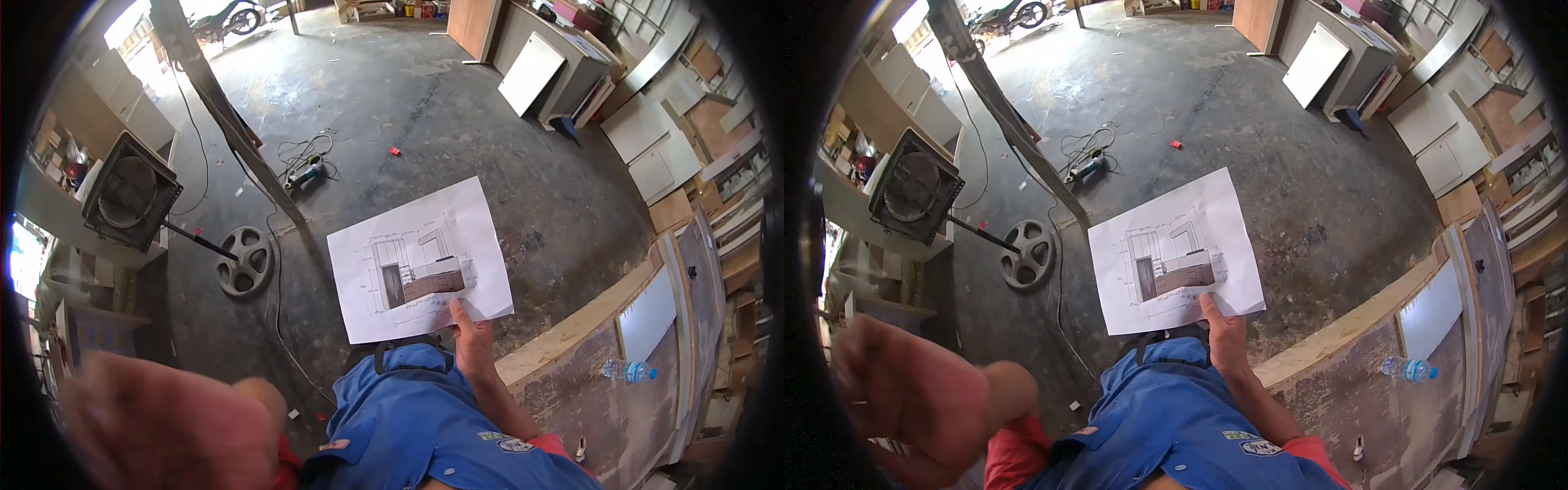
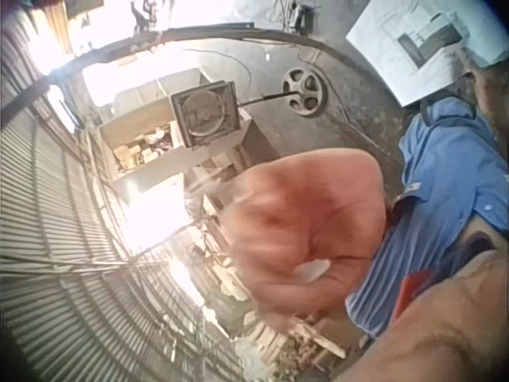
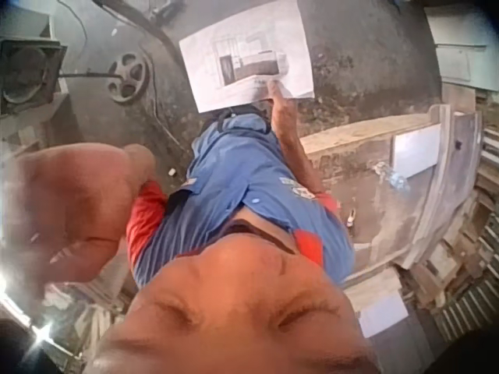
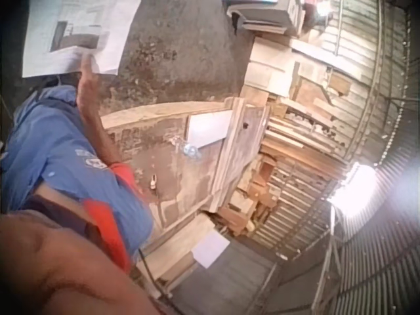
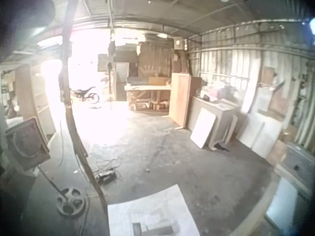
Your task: The person holds a sheet of paper containing technical drawings of cabinetry and points to various parts of the diagram while looking at unfinished wooden structures in the workshop.
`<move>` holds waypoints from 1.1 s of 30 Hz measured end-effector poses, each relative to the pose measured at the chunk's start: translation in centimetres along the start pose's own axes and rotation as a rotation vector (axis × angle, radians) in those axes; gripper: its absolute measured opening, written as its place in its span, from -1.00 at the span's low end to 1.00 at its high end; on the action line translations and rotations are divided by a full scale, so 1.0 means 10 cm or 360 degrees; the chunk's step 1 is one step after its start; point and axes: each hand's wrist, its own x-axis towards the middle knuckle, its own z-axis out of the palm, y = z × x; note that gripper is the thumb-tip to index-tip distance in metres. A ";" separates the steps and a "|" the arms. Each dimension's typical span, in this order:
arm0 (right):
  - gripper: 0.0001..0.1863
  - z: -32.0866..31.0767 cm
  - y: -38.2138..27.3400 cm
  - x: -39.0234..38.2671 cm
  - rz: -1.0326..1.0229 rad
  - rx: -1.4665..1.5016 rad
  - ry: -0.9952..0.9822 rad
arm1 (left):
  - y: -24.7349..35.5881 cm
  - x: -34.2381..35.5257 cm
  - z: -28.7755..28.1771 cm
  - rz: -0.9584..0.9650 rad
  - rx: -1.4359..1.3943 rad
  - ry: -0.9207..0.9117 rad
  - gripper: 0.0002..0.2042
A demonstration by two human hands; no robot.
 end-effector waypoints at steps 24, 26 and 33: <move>-0.63 -0.03 0.01 0.05 0.0041 -0.0060 0.0084 | -0.19 -0.37 0.30 -0.0894 -0.1574 0.0031 -0.73; -0.64 -0.02 -0.01 0.03 0.0060 -0.0038 0.0083 | -0.19 -0.38 0.26 -0.0903 -0.1587 0.0028 -0.74; -0.65 0.00 -0.02 0.00 0.0060 0.0055 0.0010 | -0.44 -0.49 0.70 -0.1197 -0.1623 -0.0136 -0.76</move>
